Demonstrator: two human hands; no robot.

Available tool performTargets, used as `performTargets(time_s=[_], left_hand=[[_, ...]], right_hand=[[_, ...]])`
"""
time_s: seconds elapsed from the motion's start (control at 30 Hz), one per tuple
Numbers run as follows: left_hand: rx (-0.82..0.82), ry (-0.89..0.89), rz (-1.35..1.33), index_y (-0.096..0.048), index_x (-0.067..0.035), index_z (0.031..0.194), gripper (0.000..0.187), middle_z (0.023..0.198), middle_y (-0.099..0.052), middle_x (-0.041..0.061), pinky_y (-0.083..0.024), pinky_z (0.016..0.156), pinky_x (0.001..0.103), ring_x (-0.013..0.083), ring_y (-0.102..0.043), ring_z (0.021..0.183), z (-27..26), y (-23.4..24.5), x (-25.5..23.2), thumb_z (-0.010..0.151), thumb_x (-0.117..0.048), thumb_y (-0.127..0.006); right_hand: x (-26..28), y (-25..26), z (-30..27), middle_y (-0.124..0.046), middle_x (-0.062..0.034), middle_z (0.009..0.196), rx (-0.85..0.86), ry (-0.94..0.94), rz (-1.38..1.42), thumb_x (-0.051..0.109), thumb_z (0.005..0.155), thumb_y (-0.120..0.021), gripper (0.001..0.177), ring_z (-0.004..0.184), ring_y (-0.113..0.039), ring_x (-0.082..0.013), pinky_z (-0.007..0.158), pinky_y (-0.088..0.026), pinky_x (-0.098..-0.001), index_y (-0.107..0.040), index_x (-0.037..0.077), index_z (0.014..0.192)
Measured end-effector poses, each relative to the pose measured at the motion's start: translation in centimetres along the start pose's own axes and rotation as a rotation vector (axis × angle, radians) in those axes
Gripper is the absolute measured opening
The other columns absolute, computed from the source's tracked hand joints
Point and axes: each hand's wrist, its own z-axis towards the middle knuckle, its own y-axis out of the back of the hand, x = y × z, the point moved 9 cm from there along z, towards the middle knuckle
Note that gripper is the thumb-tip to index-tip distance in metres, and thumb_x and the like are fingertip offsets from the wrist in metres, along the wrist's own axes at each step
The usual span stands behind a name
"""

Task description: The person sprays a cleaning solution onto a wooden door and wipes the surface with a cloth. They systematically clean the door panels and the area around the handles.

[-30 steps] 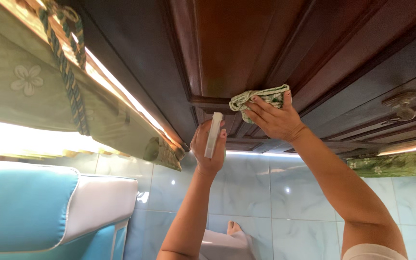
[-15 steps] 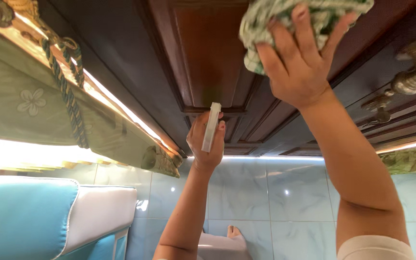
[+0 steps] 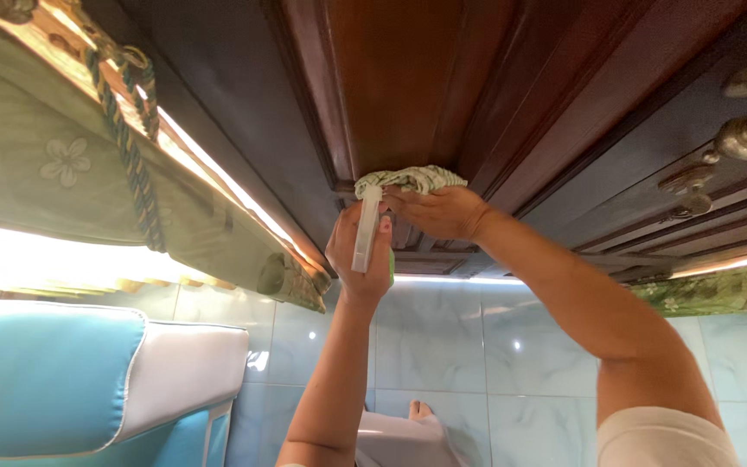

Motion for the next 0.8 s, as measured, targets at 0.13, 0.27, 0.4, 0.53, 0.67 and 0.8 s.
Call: performTargets(time_s=[0.13, 0.27, 0.4, 0.53, 0.67, 0.8], left_hand=[[-0.009, 0.091, -0.090, -0.063, 0.005, 0.118, 0.024, 0.103, -0.075, 0.013, -0.056, 0.073, 0.029, 0.0166, -0.069, 0.079, 0.3, 0.8, 0.2, 0.096, -0.005, -0.065], [-0.024, 0.120, -0.078, -0.064, 0.005, 0.118, 0.025, 0.103, -0.075, 0.013, -0.055, 0.068, 0.028, 0.0137, -0.066, 0.073, 1.5, 1.5, -0.1, 0.094, -0.003, -0.065], [-0.022, 0.163, -0.119, -0.064, 0.005, 0.117, 0.025, 0.103, -0.076, 0.013, -0.054, 0.065, 0.028, 0.0135, -0.064, 0.070, 2.0, 1.9, -0.3, 0.093, -0.002, -0.064], [-0.047, 0.037, -0.101, -0.063, 0.004, 0.119, 0.024, 0.106, -0.074, 0.012, -0.057, 0.076, 0.029, 0.0171, -0.070, 0.085, 2.7, 2.2, -1.1, 0.097, -0.004, -0.065], [-0.046, -0.006, -0.045, -0.064, 0.004, 0.120, 0.023, 0.106, -0.073, 0.012, -0.057, 0.080, 0.031, 0.0187, -0.071, 0.089, 2.4, 2.4, -1.1, 0.099, -0.006, -0.065], [-0.032, 0.052, -0.079, -0.063, 0.005, 0.121, 0.026, 0.105, -0.074, 0.012, -0.055, 0.074, 0.029, 0.0158, -0.067, 0.081, 1.9, 2.7, -0.3, 0.098, -0.007, -0.064]], right_hand=[[-7.7, 6.2, -0.5, -0.048, 0.0011, 0.160, -0.237, -0.203, 0.161, 0.032, 0.107, -0.046, 0.046, 0.152, -0.036, -0.0146, 0.128, -0.018, -0.0538, -0.059, 0.021, 0.150], [-18.8, 10.1, -0.1, -0.044, -0.0004, 0.168, -0.312, -0.427, 0.074, 0.031, 0.113, -0.047, 0.038, 0.158, -0.028, -0.0318, 0.122, 0.000, -0.0712, -0.060, 0.022, 0.147], [-20.5, 10.1, 1.7, -0.040, -0.0067, 0.172, -0.308, -0.556, 0.258, 0.022, 0.113, -0.046, 0.042, 0.158, -0.025, -0.0406, 0.121, -0.004, -0.0754, -0.059, 0.018, 0.152], [-10.6, 5.7, 4.1, -0.039, 0.0010, 0.169, -0.187, -0.322, 0.300, 0.027, 0.103, -0.050, 0.054, 0.157, -0.028, -0.0225, 0.123, -0.017, -0.0572, -0.057, 0.015, 0.155], [-1.0, 0.7, 3.2, -0.041, -0.0006, 0.166, -0.095, -0.119, 0.226, 0.025, 0.103, -0.049, 0.049, 0.158, -0.027, -0.0138, 0.119, -0.029, -0.0339, -0.054, 0.016, 0.151], [-1.5, 1.8, 2.9, -0.045, 0.0024, 0.165, -0.076, -0.141, 0.260, 0.026, 0.106, -0.048, 0.045, 0.157, -0.028, -0.0130, 0.130, -0.022, -0.0408, -0.055, 0.017, 0.149]])
